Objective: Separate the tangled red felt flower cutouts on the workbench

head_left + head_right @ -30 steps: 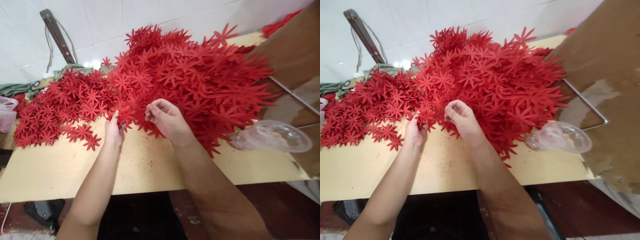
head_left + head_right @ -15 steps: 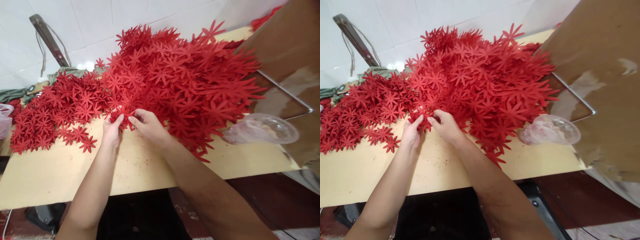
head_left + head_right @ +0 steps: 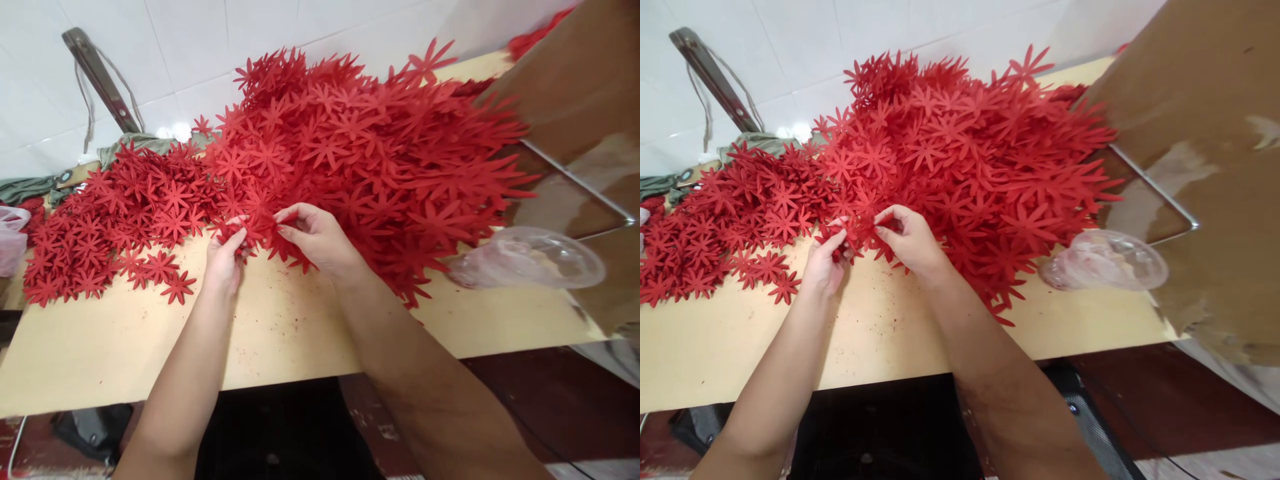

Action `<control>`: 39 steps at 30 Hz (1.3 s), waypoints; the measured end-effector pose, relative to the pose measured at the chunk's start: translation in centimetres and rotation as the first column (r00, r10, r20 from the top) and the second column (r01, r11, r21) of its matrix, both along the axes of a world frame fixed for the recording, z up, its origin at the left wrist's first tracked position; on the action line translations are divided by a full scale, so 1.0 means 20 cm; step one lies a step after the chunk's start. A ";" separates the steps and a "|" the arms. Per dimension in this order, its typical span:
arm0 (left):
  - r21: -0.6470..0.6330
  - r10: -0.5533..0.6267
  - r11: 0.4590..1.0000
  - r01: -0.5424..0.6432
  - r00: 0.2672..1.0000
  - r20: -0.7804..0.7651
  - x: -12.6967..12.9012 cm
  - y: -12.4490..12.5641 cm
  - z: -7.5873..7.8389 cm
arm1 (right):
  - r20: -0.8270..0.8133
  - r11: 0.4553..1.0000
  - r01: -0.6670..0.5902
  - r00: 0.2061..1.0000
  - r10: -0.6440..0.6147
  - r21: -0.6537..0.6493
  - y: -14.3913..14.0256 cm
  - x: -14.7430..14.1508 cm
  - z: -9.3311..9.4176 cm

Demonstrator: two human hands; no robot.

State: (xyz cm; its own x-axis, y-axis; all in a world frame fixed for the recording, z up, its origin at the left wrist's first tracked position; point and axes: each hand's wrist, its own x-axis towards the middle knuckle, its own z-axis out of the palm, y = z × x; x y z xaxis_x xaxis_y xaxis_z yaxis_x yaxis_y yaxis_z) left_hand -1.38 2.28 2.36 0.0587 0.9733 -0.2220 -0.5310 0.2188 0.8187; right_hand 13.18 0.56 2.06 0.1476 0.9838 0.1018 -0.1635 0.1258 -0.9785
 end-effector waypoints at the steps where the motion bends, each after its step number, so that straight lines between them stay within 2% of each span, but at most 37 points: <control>1: 0.011 -0.026 1.000 0.026 1.000 -0.015 0.01 -0.01 0.00 | -0.018 0.999 0.035 0.999 -0.035 -0.002 0.01 0.00 -0.01; 6: 0.024 -0.019 0.999 0.021 0.998 -0.056 0.02 -0.01 -0.01 | -0.032 0.996 0.077 0.996 -0.078 -0.039 0.00 -0.02 0.01; 10: -0.036 0.004 0.999 -0.007 0.998 -0.061 0.03 -0.02 -0.01 | -0.016 0.996 0.075 0.997 -0.075 -0.045 -0.02 -0.03 0.04; 13: -0.083 -0.004 0.997 -0.002 0.997 -0.073 0.04 -0.02 -0.01 | -0.026 0.998 0.061 0.998 -0.062 -0.035 -0.02 -0.03 0.03; 16: -0.087 -0.005 0.996 -0.001 0.997 -0.071 0.05 -0.03 -0.01 | -0.016 0.994 0.098 0.995 -0.098 -0.042 -0.02 -0.03 0.01; 18: -0.034 -0.020 0.999 0.018 0.998 -0.062 0.05 -0.04 -0.01 | -0.037 0.994 0.097 0.994 -0.099 -0.043 -0.01 -0.03 0.00; 21: 0.097 -0.118 0.987 0.128 0.988 -0.097 0.07 -0.05 -0.01 | -0.106 0.996 0.075 0.991 -0.079 -0.039 0.00 -0.03 -0.01; 24: 0.168 -0.159 0.968 0.187 0.973 -0.170 0.08 -0.07 -0.02 | -0.059 0.997 0.048 0.997 -0.052 -0.066 -0.01 -0.04 0.00; 28: 0.203 -0.070 0.973 0.111 0.977 -0.200 0.10 -0.07 -0.04 | 0.008 0.997 -0.002 1.000 0.003 -0.075 -0.02 -0.07 0.02; 31: 0.154 -0.042 0.986 0.064 0.989 -0.140 0.09 -0.06 -0.04 | -0.024 0.999 0.005 1.000 -0.006 -0.053 -0.02 -0.06 0.03; 36: -0.015 0.143 0.990 -0.143 0.990 -0.011 0.04 -0.01 -0.02 | -0.134 0.988 0.153 0.979 -0.154 -0.021 0.01 0.04 0.01; 39: 0.008 0.139 0.990 -0.138 0.990 -0.025 0.03 0.00 -0.02 | -0.007 0.955 0.296 0.955 -0.296 0.033 0.02 0.07 -0.01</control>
State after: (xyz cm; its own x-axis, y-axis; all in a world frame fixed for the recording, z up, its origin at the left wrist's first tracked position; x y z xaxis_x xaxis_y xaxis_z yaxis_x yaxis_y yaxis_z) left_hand -0.71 2.36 1.99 -0.0822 0.9730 -0.2156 -0.5352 0.1394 0.8332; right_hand 14.57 1.00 1.86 0.4317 0.8921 0.1336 -0.1157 0.2017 -0.9726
